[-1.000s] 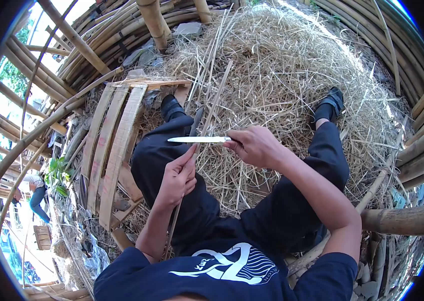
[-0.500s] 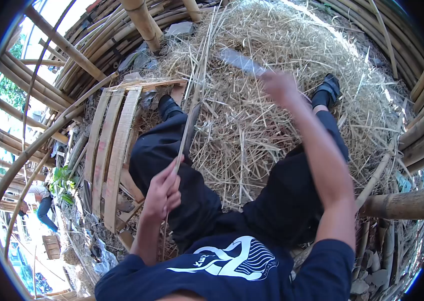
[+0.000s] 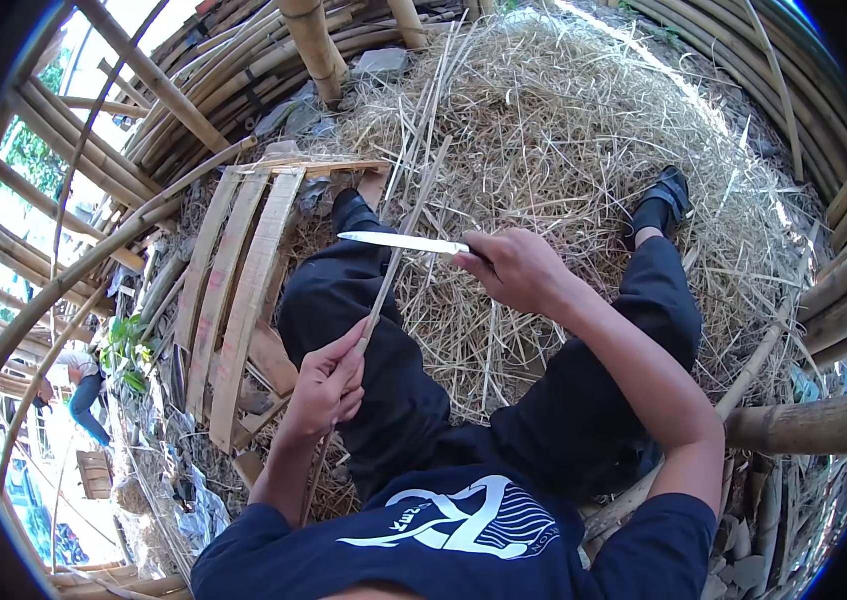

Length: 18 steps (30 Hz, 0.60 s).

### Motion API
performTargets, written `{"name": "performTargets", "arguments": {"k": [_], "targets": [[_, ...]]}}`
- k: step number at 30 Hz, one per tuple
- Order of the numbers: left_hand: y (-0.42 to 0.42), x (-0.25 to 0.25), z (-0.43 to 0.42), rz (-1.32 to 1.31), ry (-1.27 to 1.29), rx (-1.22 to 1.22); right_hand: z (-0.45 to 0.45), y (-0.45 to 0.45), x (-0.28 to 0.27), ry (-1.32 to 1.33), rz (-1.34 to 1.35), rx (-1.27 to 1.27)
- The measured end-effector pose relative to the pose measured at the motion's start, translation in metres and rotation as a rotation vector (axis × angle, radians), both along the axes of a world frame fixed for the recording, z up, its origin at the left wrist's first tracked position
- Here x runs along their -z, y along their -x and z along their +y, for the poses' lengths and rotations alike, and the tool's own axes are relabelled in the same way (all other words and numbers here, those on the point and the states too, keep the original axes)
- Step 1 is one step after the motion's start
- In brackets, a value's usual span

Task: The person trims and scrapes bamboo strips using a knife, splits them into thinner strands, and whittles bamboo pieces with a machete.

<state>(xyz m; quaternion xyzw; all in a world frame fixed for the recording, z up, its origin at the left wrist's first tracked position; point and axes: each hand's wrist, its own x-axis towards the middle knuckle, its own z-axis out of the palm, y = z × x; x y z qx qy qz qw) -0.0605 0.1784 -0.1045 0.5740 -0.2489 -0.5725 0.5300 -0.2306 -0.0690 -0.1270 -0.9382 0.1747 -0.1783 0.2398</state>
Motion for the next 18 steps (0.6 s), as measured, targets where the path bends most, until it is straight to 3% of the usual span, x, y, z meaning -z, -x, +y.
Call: {"name": "performTargets", "arguments": {"k": [3,4,6,8,11,16,18], "targets": [[-0.002,-0.004,0.004,0.028,-0.015,0.011,-0.036,-0.001,0.018,-0.071,0.110,0.179],[-0.001,-0.004,0.007,0.046,-0.034,0.013,-0.059,0.004,0.015,-0.309,0.159,0.415],[0.002,-0.007,0.021,0.050,-0.008,0.037,-0.115,0.020,0.026,-0.166,-0.043,0.752],[-0.004,-0.009,0.029,0.057,0.009,0.042,-0.120,0.032,-0.009,-0.245,-0.038,0.797],[-0.013,-0.004,0.030,-0.138,0.045,-0.184,-0.112,0.041,-0.008,-0.070,-0.126,0.656],[-0.026,-0.012,0.042,-0.411,0.131,-0.315,-0.078,0.042,-0.006,-0.140,-0.155,0.588],[-0.030,-0.023,0.050,-0.556,0.132,-0.473,-0.068,0.044,-0.007,-0.079,-0.238,0.541]]}}
